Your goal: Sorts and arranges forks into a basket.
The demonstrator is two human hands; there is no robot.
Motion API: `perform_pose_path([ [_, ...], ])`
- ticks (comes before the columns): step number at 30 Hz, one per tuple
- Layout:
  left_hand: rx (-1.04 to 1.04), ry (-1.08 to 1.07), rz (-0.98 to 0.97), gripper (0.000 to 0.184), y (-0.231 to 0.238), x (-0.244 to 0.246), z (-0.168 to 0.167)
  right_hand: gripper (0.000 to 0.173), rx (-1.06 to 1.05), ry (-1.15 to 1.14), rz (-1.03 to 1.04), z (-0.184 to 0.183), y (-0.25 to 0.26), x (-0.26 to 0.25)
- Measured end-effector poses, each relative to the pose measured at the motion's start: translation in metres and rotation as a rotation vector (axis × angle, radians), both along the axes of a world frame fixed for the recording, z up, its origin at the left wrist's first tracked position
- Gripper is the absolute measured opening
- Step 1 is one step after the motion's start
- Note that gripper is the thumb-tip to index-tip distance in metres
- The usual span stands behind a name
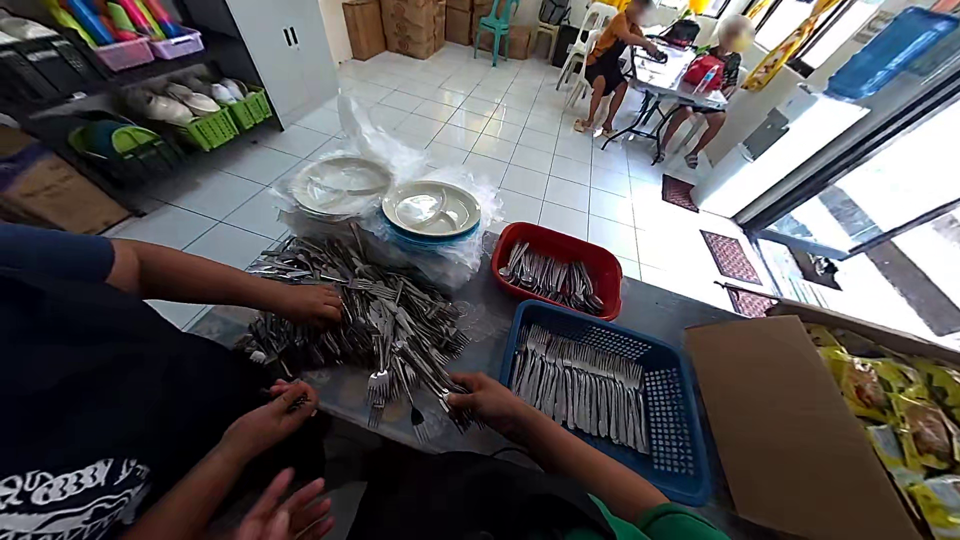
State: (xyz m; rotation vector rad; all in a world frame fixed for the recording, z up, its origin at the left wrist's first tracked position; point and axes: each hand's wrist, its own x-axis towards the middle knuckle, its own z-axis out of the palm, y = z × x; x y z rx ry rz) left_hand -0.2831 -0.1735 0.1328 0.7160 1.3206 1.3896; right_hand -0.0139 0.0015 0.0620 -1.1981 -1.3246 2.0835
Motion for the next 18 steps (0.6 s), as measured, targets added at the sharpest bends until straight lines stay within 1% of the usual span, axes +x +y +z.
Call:
perform_pose_path([
  [1, -0.019, -0.006, -0.028, 0.036, 0.006, 0.008, -0.007, 0.027, 0.028, -0.003, 0.01, 0.004, -0.001, 0.003],
  [2, -0.044, -0.023, -0.066, 0.038, 0.013, 0.019, -0.012, 0.029, 0.078, -0.017, 0.02, 0.009, -0.001, 0.006],
  [4, -0.127, -0.092, -0.196, 0.053, 0.031, 0.045, -0.016, 0.038, 0.236, -0.069, 0.043, 0.025, -0.004, 0.014],
  [5, -0.186, -0.139, -0.295, 0.061, 0.04, 0.059, -0.014, 0.04, 0.357, -0.1, 0.049, 0.033, -0.006, 0.018],
  [7, -0.269, -0.259, -0.508, 0.079, 0.057, 0.078, -0.004, 0.037, 0.682, -0.142, 0.033, 0.045, -0.014, 0.023],
  [8, -0.267, -0.335, -0.606, 0.087, 0.064, 0.084, -0.002, 0.034, 0.879, -0.152, 0.014, 0.046, -0.016, 0.024],
  [9, -0.235, -0.41, -0.692, 0.093, 0.071, 0.088, -0.001, 0.03, 1.094, -0.145, -0.012, 0.044, -0.017, 0.025],
  [11, -0.14, -0.581, -0.848, 0.099, 0.083, 0.092, 0.001, 0.024, 1.505, -0.115, -0.055, 0.037, -0.01, 0.028],
  [12, -0.106, -0.65, -0.924, 0.1, 0.088, 0.094, 0.002, 0.026, 1.654, -0.113, -0.041, 0.035, -0.007, 0.032],
  [13, -0.076, -0.671, -0.988, 0.098, 0.092, 0.097, 0.005, 0.028, 1.762, -0.112, -0.012, 0.035, -0.005, 0.037],
  [14, -0.035, -0.677, -1.051, 0.089, 0.094, 0.099, 0.006, 0.028, 1.833, -0.115, 0.012, 0.037, -0.004, 0.041],
  [16, -0.009, -0.681, -1.108, 0.066, 0.097, 0.106, 0.011, 0.029, 1.934, -0.124, 0.022, 0.038, -0.003, 0.049],
  [18, 0.001, -0.659, -1.152, 0.05, 0.102, 0.109, 0.008, 0.03, 2.001, -0.11, 0.005, 0.035, 0.001, 0.051],
])
